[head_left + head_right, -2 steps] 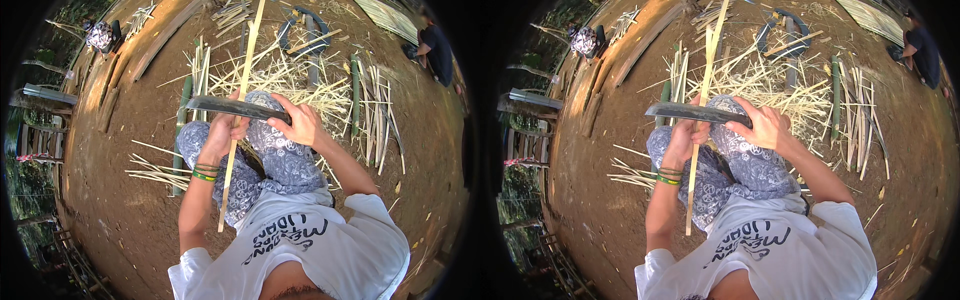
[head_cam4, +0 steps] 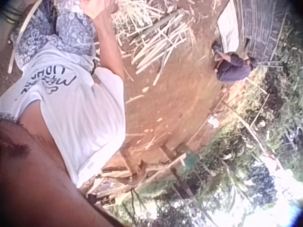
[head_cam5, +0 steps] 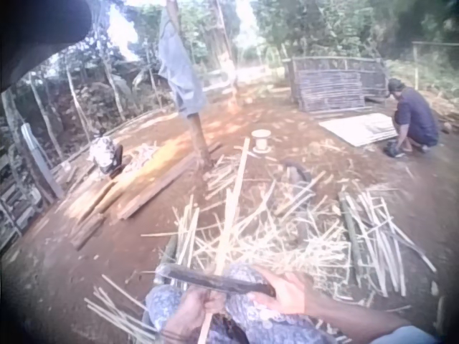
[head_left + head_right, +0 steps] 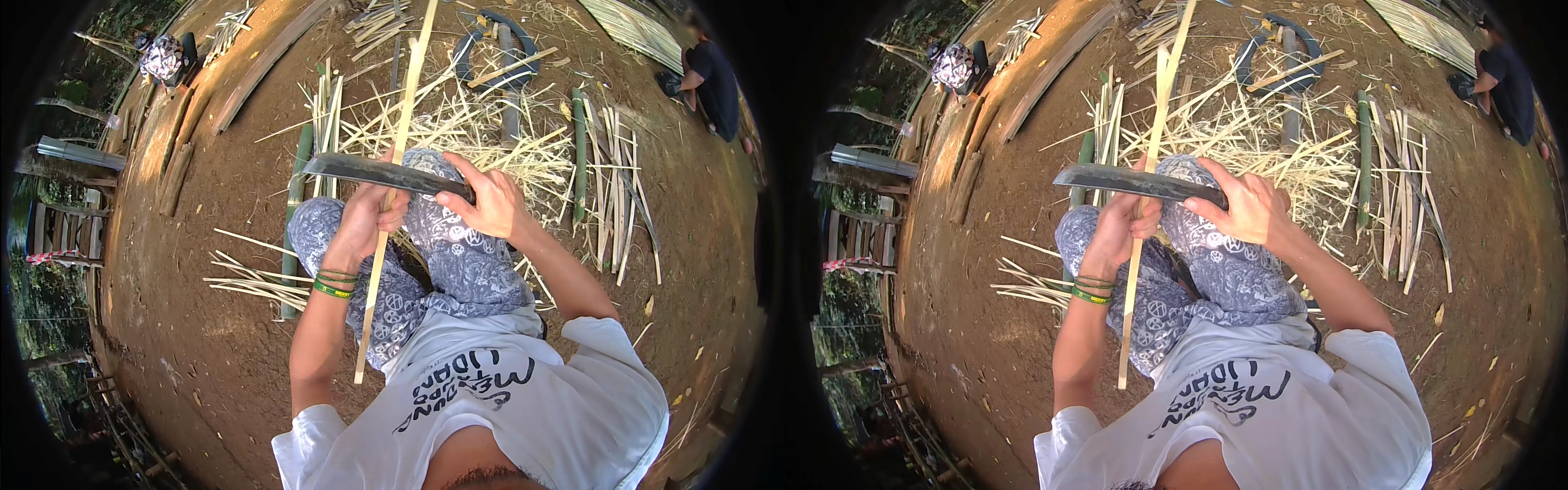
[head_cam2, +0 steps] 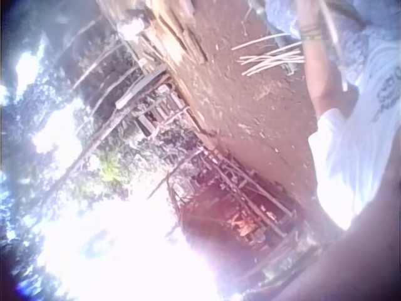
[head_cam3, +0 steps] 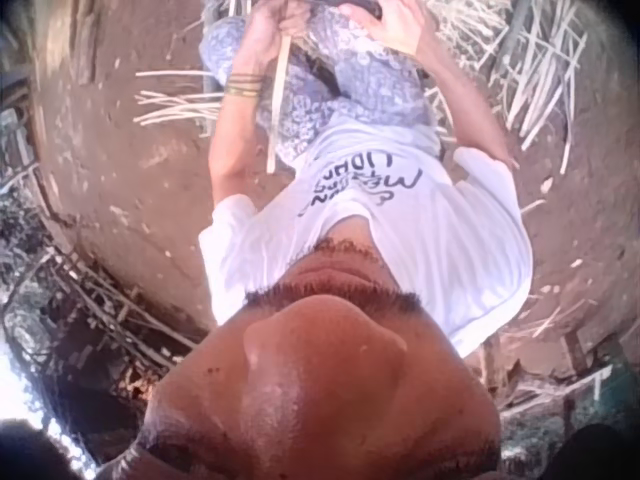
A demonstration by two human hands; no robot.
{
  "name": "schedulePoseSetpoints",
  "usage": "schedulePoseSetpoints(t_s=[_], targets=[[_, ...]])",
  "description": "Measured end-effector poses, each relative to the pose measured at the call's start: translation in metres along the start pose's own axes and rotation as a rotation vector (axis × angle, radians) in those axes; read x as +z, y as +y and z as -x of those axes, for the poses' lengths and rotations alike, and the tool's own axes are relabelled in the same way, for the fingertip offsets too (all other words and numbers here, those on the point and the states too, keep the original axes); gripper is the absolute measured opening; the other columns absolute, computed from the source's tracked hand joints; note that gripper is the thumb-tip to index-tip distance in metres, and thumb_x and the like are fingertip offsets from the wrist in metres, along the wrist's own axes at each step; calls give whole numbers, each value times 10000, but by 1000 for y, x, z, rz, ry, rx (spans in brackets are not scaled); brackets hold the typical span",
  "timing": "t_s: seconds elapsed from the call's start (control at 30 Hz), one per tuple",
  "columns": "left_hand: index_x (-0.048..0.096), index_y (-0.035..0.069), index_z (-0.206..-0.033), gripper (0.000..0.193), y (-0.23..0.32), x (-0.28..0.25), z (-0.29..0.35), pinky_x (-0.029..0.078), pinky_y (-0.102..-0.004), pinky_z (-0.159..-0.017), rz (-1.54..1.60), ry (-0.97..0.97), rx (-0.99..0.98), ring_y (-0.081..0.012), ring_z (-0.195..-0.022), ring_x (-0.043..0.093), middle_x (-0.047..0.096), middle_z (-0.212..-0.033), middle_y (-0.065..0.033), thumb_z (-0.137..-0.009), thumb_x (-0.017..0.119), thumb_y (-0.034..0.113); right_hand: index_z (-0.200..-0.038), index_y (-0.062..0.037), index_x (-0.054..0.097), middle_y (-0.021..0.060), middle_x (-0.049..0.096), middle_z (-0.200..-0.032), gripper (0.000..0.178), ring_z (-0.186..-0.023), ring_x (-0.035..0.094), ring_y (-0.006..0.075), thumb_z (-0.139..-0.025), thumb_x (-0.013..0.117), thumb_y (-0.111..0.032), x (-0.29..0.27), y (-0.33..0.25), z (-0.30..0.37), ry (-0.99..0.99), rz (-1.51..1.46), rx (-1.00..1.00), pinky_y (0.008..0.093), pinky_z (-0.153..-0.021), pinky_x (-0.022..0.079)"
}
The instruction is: The person sits on the ground and uses a large machete to split long bamboo stalks into thin strips. They hold the bamboo vertically and strike it repeatedly with the blade to separate the fibers, then gather the resulting strips into a pile.
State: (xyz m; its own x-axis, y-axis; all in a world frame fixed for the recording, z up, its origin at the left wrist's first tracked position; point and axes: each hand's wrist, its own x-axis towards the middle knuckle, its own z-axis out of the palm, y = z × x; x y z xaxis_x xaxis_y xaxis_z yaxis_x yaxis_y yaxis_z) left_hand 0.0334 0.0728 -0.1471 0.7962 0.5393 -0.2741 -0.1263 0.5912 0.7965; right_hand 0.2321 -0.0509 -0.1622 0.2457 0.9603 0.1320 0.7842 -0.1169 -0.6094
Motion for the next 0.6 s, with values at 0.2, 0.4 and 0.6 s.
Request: schedulePoseSetpoints(t_s=[0.2, 0.4, 0.6], targets=[[326, 251, -1527, 452, -39, 13, 29, 232, -185, -428, 83, -39, -125, -39, -500, 287, 312, -693, 49, -1081, 392, 221, -1444, -166, 460, 192, 563, -535, 777, -537, 619, 411, -842, 636, -626, 9, 0, 19, -20, 46, 30, 488, -542, 487], [321, 283, -1523, 444, -66, 9, 39, 193, -184, -434, 126, 27, -191, -35, -500, 232, 271, -691, 63, -1085, 357, 219, -1500, -168, 378, 202, 596, -577, 851, -589, 651, 414, -849, 590, -675, 12, -4, 21, -105, 148, 74, 502, -554, 500], [408, 293, -1441, 361, -76, 10, 48, 187, -190, -426, 178, 81, -184, -38, -492, 240, 282, -679, 60, -1088, 355, 239, -1519, -154, 343, 236, 590, -595, 870, -609, 646, 430, -854, 609, -647, 20, 7, 18, -81, 110, -2, 509, -576, 507]])
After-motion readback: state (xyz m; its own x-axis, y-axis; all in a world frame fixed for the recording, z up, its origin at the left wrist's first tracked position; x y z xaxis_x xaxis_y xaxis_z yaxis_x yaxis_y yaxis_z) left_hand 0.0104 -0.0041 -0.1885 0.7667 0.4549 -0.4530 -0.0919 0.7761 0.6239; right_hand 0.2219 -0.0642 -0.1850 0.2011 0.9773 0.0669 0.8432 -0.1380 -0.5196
